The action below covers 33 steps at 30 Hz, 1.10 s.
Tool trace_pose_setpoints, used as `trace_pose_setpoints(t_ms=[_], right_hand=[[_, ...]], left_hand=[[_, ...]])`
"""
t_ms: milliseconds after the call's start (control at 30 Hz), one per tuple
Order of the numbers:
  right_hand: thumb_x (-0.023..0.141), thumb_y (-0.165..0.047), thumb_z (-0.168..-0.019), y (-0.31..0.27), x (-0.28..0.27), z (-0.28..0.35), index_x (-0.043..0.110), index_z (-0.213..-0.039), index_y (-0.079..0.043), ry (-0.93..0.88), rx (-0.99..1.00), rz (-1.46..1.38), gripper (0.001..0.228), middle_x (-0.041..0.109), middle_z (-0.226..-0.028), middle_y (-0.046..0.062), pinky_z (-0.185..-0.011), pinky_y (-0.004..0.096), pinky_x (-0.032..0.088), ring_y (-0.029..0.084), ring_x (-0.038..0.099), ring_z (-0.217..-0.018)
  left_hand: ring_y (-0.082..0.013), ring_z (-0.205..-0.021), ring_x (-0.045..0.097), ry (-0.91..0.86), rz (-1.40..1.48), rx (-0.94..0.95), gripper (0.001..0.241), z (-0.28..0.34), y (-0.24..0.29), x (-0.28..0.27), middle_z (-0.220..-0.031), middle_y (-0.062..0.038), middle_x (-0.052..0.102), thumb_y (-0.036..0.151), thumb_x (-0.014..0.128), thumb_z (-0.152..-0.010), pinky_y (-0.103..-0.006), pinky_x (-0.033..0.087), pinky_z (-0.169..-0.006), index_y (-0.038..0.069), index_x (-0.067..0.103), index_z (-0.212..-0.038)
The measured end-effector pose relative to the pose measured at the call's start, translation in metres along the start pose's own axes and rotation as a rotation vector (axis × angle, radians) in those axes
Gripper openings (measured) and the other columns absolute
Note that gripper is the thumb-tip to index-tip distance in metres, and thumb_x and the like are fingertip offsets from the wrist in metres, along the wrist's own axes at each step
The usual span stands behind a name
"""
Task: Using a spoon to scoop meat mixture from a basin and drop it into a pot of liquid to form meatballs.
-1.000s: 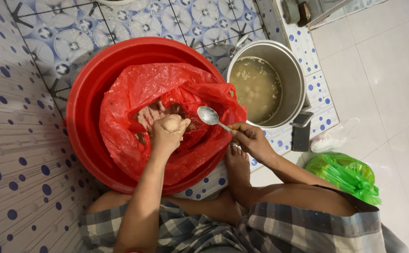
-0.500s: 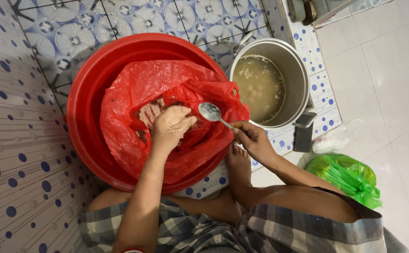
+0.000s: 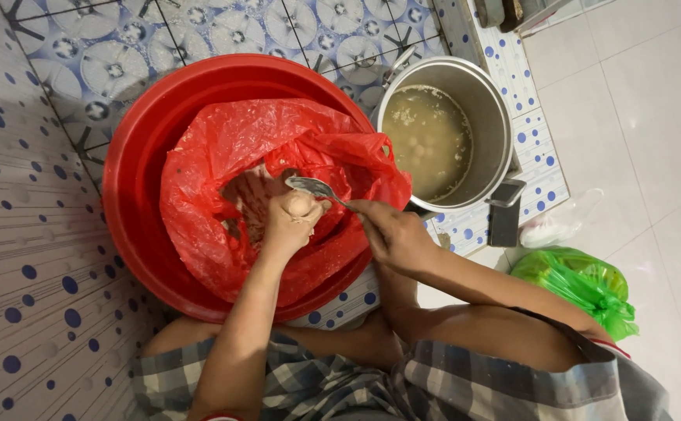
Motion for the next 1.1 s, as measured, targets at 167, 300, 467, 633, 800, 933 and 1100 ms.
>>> trace_pose_setpoints(t_ms=[167,300,467,633,800,933,1100], right_hand=[[0.057,-0.006,-0.099,0.018,0.017,0.010,0.070,-0.124,-0.006,-0.038,0.011,-0.012,0.028,0.075,-0.088,0.014,-0.068,0.038,0.062,0.030,0.076,-0.079],[0.057,-0.005,-0.099,0.018,0.022,0.007,0.070,-0.118,-0.001,-0.121,0.130,-0.163,0.024,0.074,-0.083,0.019,-0.064,0.041,0.061,0.035,0.075,-0.076],[0.054,-0.002,-0.100,0.071,0.055,0.032,0.073,-0.109,0.001,-0.208,0.451,-0.600,0.021,0.063,-0.070,0.003,-0.067,0.030,0.055,0.011,0.059,-0.069],[0.064,-0.004,-0.095,0.094,0.048,0.043,0.072,-0.100,0.006,-0.126,0.778,-0.926,0.014,0.053,-0.055,0.008,-0.038,0.018,0.032,0.007,0.044,-0.041],[0.071,-0.005,-0.090,0.132,-0.017,0.029,0.069,-0.077,0.003,0.179,0.769,-0.848,0.016,0.046,-0.044,0.010,-0.028,0.018,0.025,0.006,0.038,-0.031],[0.066,-0.007,-0.099,0.204,-0.057,0.044,0.069,-0.094,-0.001,0.317,0.658,-0.480,0.008,0.053,-0.055,0.008,-0.043,0.021,0.035,0.010,0.048,-0.046],[0.062,-0.013,-0.103,0.278,-0.057,0.073,0.074,-0.119,-0.006,0.233,0.671,-0.043,0.021,0.064,-0.065,0.007,-0.060,0.031,0.049,0.016,0.059,-0.062]], left_hand=[[-0.0152,-0.032,0.054,0.018,0.167,-0.086,0.023,-0.011,-0.014,0.005,-0.042,-0.009,0.056,0.006,0.074,-0.078,-0.0297,0.046,-0.029,0.006,0.062,-0.059],[-0.0170,-0.029,0.050,0.085,0.139,-0.140,0.027,-0.010,-0.040,0.000,-0.040,-0.009,0.052,0.006,0.074,-0.079,-0.0314,0.040,-0.026,0.005,0.059,-0.056],[-0.0357,-0.071,0.073,0.048,-0.311,-0.064,0.012,-0.008,-0.030,-0.006,-0.066,-0.022,0.069,0.005,0.067,-0.079,-0.0433,0.054,-0.059,-0.004,0.075,-0.083],[-0.0422,-0.080,0.072,0.024,-0.385,0.016,0.013,-0.009,-0.024,-0.004,-0.074,-0.021,0.071,0.010,0.071,-0.082,-0.0488,0.056,-0.070,0.001,0.076,-0.089],[-0.0362,-0.077,0.072,0.006,-0.453,-0.065,0.015,-0.029,-0.062,-0.012,-0.072,-0.013,0.072,0.023,0.077,-0.085,-0.0455,0.056,-0.070,0.009,0.075,-0.081],[-0.0307,-0.073,0.070,0.025,-0.466,-0.129,0.019,-0.031,-0.071,-0.017,-0.068,-0.008,0.070,0.030,0.078,-0.086,-0.0407,0.054,-0.065,0.015,0.073,-0.076],[-0.0248,-0.062,0.064,0.028,-0.419,-0.105,0.026,-0.028,-0.063,-0.016,-0.060,-0.005,0.064,0.028,0.077,-0.087,-0.0352,0.049,-0.060,0.015,0.065,-0.068]])
Point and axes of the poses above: each hand's wrist, its own z-axis away from the middle knuckle, its own x-axis out of the palm, y = z × x, the point moved 10 cm from there along -z, towards the middle knuckle
